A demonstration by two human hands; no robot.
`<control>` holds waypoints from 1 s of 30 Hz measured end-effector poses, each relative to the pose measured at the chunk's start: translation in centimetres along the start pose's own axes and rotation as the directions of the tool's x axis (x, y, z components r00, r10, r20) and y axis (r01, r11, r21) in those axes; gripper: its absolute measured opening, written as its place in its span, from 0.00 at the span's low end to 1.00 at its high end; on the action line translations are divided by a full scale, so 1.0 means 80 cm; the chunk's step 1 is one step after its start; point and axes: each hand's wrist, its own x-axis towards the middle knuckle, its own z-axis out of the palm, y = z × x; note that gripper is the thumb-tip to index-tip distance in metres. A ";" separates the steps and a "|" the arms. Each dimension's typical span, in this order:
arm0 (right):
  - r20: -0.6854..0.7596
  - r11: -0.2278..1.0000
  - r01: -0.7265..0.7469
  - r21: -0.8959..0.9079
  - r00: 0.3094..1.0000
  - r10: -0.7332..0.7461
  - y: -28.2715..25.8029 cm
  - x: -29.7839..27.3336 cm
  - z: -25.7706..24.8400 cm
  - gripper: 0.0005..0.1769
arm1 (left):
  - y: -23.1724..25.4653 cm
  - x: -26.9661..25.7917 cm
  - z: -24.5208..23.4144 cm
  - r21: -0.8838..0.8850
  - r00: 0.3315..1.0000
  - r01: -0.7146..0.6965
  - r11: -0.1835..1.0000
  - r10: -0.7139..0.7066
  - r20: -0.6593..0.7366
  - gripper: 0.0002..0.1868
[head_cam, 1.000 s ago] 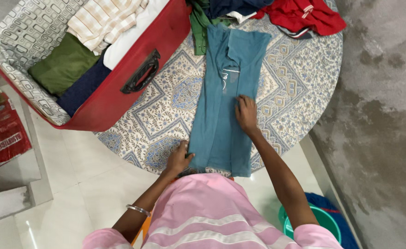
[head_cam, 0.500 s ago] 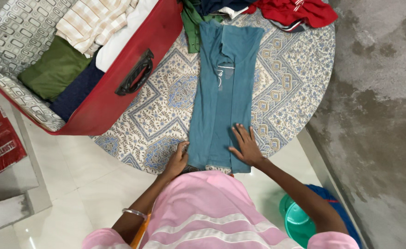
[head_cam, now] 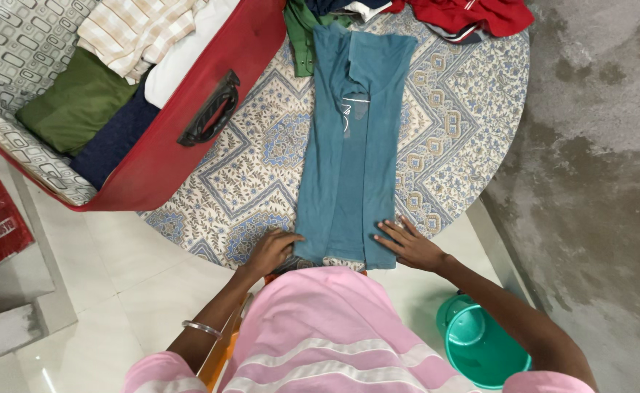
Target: The person folds a teal t-shirt by hand on a patterned rug and places it into an open suitcase.
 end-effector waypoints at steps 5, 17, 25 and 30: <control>-0.076 0.993 0.051 0.103 0.996 -0.043 -0.002 0.000 0.003 0.30 | 0.011 0.025 0.000 -0.073 0.956 -0.103 0.992 0.079 -0.284 0.12; 0.074 0.125 -0.325 0.937 0.535 0.841 0.013 0.065 0.020 0.15 | -0.052 0.099 0.035 -0.545 0.855 0.321 0.774 -0.484 -0.184 0.19; -0.138 0.336 -0.350 0.874 0.484 0.864 0.004 0.066 0.005 0.19 | -0.036 0.090 0.026 -0.318 0.860 0.348 0.882 -0.435 -0.267 0.14; -0.298 0.622 -0.423 0.658 0.613 0.732 0.008 0.051 0.000 0.14 | -0.033 0.073 0.009 -0.140 0.914 0.212 0.967 -0.246 -0.322 0.29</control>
